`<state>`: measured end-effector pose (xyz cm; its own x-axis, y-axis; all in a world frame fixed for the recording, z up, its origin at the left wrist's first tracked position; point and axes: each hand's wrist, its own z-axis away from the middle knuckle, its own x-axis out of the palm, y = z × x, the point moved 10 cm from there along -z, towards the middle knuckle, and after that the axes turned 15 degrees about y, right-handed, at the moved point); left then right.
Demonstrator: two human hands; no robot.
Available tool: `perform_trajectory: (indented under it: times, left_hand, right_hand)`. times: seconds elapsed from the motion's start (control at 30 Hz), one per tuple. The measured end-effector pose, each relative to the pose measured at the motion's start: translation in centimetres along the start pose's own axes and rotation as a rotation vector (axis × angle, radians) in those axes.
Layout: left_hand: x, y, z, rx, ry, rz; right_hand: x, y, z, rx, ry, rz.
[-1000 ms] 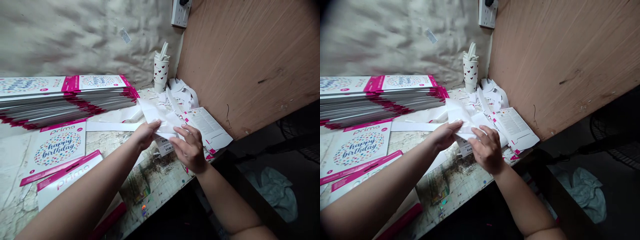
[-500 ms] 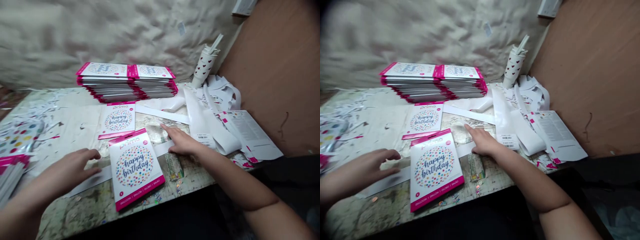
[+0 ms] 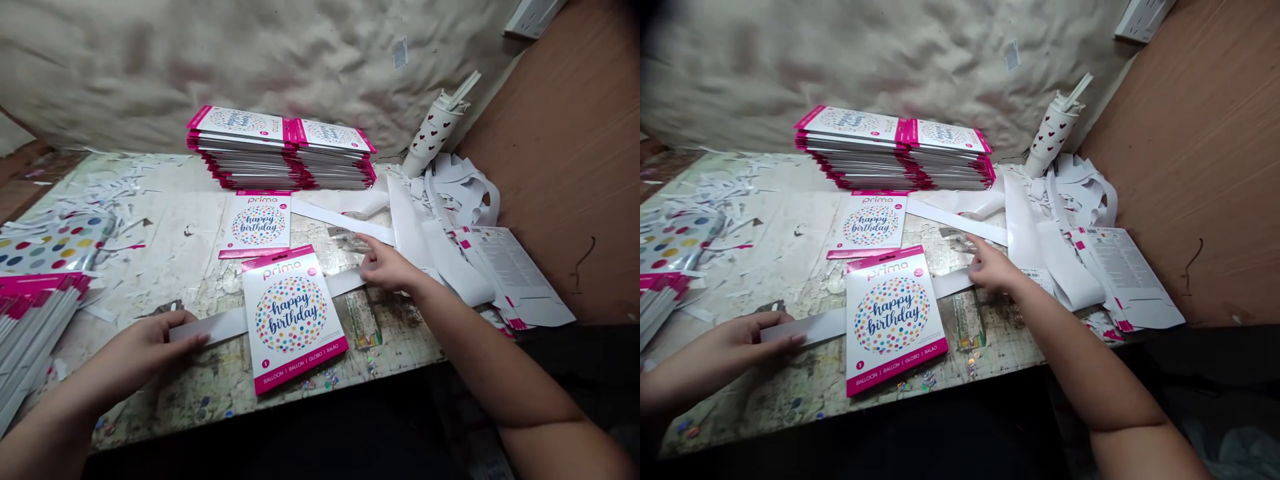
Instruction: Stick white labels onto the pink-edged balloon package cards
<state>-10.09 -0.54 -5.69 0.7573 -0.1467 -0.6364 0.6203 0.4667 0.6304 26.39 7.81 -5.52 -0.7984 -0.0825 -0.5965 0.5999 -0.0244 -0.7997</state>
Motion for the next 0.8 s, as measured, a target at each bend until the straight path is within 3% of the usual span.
perform_trajectory:
  times: [0.07,0.17,0.23,0.3,0.37,0.43,0.5,0.67,0.8]
  left_hand:
    - [1.0,-0.5,0.6,-0.069,-0.095,0.108]
    - [1.3,-0.3,0.7,-0.143,-0.073,0.249]
    - [2.2,1.2,0.5,-0.123,-0.078,0.317]
    - [3.8,3.2,0.4,-0.080,-0.118,0.372]
    - [5.6,4.9,0.4,-0.052,-0.167,0.407]
    - [7.0,5.7,0.4,-0.045,-0.198,0.420]
    - [7.7,5.9,0.4,-0.048,-0.199,0.432]
    - [8.3,5.5,0.1,-0.058,-0.182,0.502]
    - [8.7,5.7,-0.4,-0.020,-0.129,0.420]
  right_hand:
    - [-1.1,-1.1,0.8,-0.014,0.063,0.025]
    - [-1.4,-5.4,2.8,-0.144,0.208,0.102]
    - [0.9,-9.0,4.3,-0.280,0.239,0.152]
    - [4.8,-12.1,5.7,-0.453,0.208,0.233]
    - [8.7,-13.6,6.6,-0.594,0.168,0.343]
    - [11.4,-13.7,7.1,-0.658,0.126,0.408]
    - [12.5,-13.1,7.6,-0.681,0.082,0.388]
    - [12.8,-12.6,9.3,-0.740,-0.034,0.251]
    - [13.0,-12.3,9.0,-0.699,-0.135,0.259]
